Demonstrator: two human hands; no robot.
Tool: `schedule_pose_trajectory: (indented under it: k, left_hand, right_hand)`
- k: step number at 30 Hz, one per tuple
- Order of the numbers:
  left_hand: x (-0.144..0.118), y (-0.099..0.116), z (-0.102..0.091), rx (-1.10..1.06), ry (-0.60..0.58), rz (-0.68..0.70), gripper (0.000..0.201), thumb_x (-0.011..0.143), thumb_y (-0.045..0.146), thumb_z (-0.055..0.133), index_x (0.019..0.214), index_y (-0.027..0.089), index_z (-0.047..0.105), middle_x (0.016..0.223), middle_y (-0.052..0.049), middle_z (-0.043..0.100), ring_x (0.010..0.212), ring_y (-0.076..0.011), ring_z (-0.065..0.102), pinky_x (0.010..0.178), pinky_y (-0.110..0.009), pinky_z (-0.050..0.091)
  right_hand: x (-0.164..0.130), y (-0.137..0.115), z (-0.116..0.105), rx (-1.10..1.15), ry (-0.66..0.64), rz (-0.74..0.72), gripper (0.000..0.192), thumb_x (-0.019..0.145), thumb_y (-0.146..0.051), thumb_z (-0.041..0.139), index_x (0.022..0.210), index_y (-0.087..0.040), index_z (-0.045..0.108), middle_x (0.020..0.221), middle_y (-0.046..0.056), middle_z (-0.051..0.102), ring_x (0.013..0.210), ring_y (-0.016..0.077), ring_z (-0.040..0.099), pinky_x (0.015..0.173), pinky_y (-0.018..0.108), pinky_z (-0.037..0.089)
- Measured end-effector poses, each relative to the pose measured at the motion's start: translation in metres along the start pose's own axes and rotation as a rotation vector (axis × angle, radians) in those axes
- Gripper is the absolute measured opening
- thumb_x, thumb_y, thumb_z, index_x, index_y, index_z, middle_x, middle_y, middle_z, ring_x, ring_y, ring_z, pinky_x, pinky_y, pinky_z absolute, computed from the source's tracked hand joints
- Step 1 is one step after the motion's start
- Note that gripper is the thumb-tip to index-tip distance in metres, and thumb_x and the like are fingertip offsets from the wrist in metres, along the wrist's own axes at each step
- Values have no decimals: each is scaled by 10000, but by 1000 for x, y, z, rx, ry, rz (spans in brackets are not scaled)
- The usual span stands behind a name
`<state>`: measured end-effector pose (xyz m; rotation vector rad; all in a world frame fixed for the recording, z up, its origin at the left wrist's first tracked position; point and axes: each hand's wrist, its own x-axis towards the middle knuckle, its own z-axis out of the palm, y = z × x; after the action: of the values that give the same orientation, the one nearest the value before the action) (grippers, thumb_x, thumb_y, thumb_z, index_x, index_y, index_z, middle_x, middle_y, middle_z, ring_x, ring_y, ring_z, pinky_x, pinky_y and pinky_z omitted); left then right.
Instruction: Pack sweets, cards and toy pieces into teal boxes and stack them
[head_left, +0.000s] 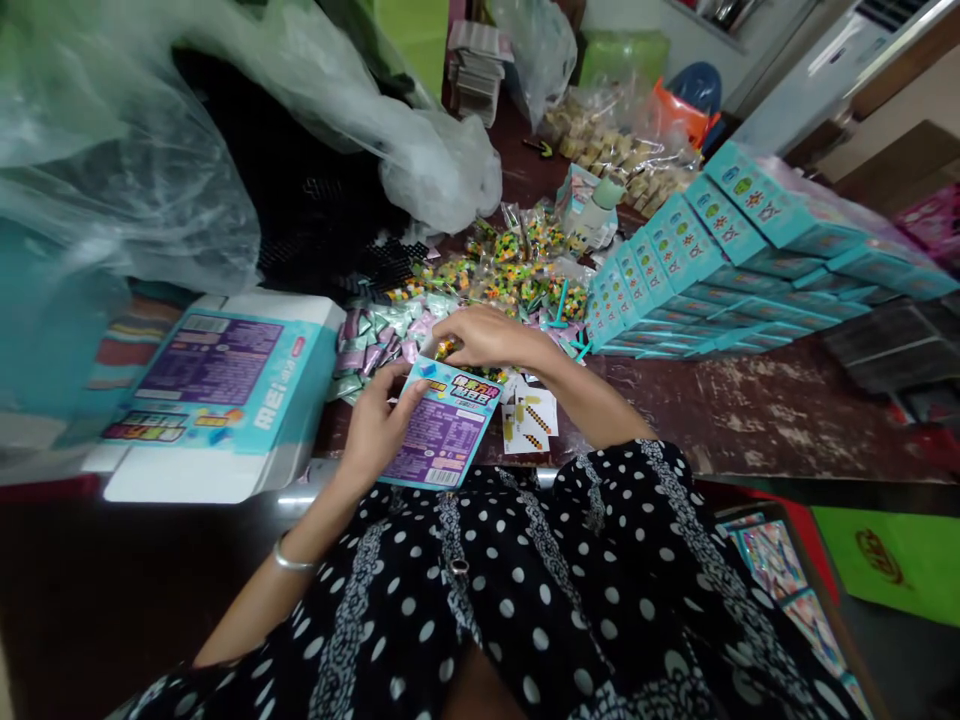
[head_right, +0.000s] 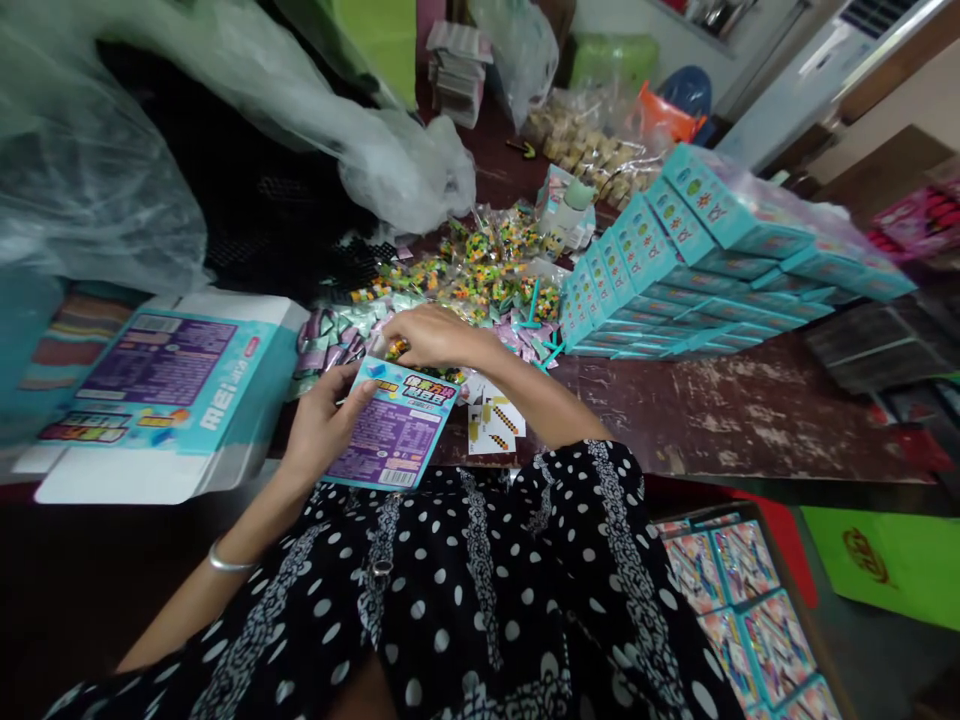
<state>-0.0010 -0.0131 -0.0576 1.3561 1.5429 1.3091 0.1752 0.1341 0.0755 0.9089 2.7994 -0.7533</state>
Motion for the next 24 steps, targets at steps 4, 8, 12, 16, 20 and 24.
schedule_pose_trajectory:
  k: [4, 8, 12, 16, 20, 24]
  left_hand:
    - [-4, 0, -7, 6, 39, 1, 589, 1012, 716, 711, 1239, 174, 754, 1121, -134, 842, 961, -289, 780, 803, -379, 621]
    - [-8, 0, -12, -31, 46, -11, 600, 1006, 725, 718, 1239, 173, 751, 1091, -131, 831, 942, -285, 775, 752, -358, 613]
    - [-7, 0, -10, -50, 39, -4, 611, 998, 741, 716, 1228, 176, 746, 1104, -133, 828, 957, -288, 771, 795, -380, 626]
    - [-8, 1, -12, -46, 99, 18, 555, 1007, 711, 719, 1180, 184, 747, 1064, -119, 816, 947, -281, 761, 793, -376, 623]
    - [-13, -6, -20, -69, 141, -19, 553, 998, 714, 733, 1170, 189, 749, 1079, -113, 816, 963, -283, 768, 831, -399, 635]
    - [-13, -20, -25, -125, 215, -47, 547, 982, 685, 792, 1211, 190, 747, 1086, -116, 806, 990, -288, 777, 855, -424, 660]
  right_hand:
    - [-1, 10, -1, 294, -20, -74, 349, 914, -169, 828, 1260, -207, 797, 1093, 36, 811, 979, 171, 720, 906, 302, 522]
    - [-2, 27, 13, 740, -59, 15, 417, 1029, -513, 792, 1241, -163, 713, 1047, 82, 795, 868, 149, 737, 806, 292, 605]
    - [-4, 24, 28, 801, -106, 1, 690, 1001, -840, 701, 1099, -159, 752, 1030, 102, 793, 898, 162, 744, 778, 278, 623]
    - [-25, 28, 17, 803, 286, -60, 766, 982, -885, 683, 1293, -191, 778, 1237, 120, 803, 1106, 193, 774, 920, 308, 659]
    - [-63, 75, 15, 670, 890, 88, 635, 1026, -834, 648, 1173, -231, 781, 1105, 72, 803, 1003, 168, 772, 848, 290, 654]
    - [-103, 135, 33, 497, 1172, 356, 628, 965, -861, 639, 995, -240, 725, 927, 57, 763, 856, 191, 751, 759, 337, 638]
